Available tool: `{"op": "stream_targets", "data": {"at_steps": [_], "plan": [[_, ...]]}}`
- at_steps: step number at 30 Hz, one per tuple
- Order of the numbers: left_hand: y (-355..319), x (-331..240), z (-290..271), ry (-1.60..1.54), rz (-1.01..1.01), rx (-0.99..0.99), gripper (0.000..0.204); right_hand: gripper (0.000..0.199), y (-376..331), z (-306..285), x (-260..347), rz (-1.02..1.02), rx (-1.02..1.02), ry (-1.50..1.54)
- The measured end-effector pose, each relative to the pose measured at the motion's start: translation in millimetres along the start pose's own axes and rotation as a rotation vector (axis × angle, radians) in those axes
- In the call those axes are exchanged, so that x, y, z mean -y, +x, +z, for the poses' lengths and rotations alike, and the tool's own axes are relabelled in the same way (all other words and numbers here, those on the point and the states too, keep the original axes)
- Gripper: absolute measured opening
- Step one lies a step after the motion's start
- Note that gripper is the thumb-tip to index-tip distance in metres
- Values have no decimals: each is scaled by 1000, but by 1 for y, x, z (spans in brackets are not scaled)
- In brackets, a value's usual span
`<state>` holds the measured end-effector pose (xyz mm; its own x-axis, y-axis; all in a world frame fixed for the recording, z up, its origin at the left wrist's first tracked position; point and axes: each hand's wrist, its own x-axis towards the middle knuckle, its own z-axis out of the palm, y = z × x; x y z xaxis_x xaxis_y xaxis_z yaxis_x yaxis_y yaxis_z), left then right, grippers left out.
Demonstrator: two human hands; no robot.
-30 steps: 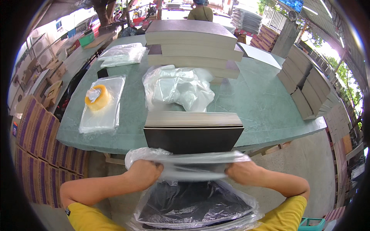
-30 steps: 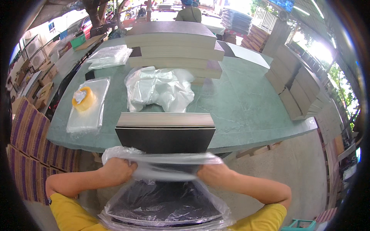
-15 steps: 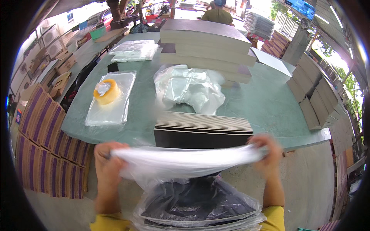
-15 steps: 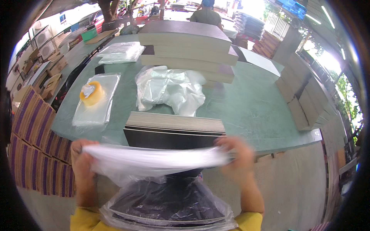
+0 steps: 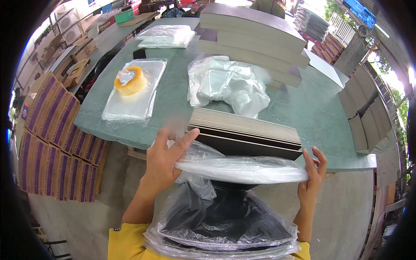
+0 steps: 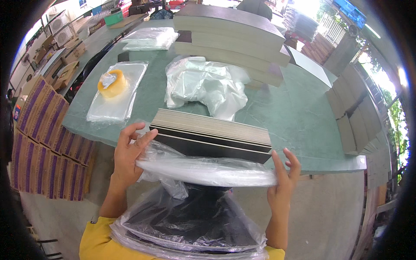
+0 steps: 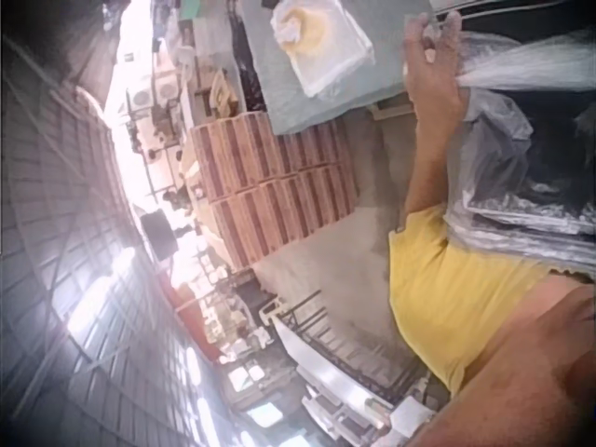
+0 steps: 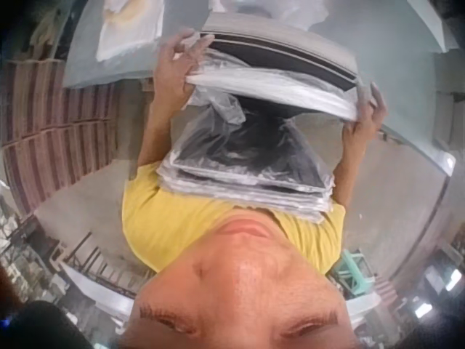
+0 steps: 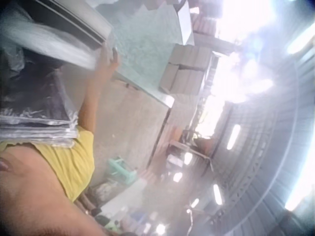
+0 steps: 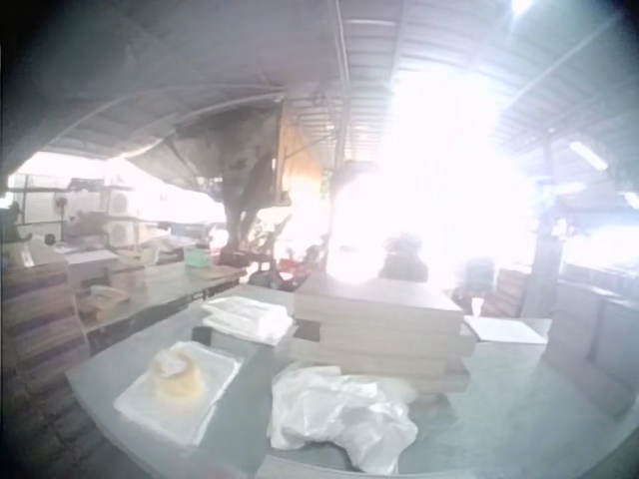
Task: The person wraps individual black-covered booklets in clear plastic bags, tucking the excess plastic between the pages of each booklet.
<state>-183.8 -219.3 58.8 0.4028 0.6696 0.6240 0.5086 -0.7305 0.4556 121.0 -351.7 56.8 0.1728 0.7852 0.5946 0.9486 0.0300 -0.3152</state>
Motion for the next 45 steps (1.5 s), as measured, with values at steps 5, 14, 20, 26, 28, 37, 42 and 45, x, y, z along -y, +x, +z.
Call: {"op": "stream_targets", "data": {"at_steps": [5,14,20,26,28,37,42,45], "plan": [[-6,2,3,-60,-19,7,41,63,-8,-13,-3,72,121,194],[-2,2,-7,-89,-2,37,49,57,10,-6,7,73,100,186],[-8,4,-10,-89,-7,-52,43,50,-3,-13,9,-85,-10,68],[-10,4,-14,-160,46,-124,25,33,-12,-31,4,39,24,422],[-10,2,-18,-266,0,-113,22,27,-16,-38,-11,201,140,635],[-14,6,-23,-161,187,-110,31,24,-10,-20,-11,231,48,802],[-22,21,-28,-983,-260,192,24,18,-23,-8,-39,440,401,1466],[-38,50,-21,-1357,-610,490,24,20,-49,14,-59,733,635,1394]]}}
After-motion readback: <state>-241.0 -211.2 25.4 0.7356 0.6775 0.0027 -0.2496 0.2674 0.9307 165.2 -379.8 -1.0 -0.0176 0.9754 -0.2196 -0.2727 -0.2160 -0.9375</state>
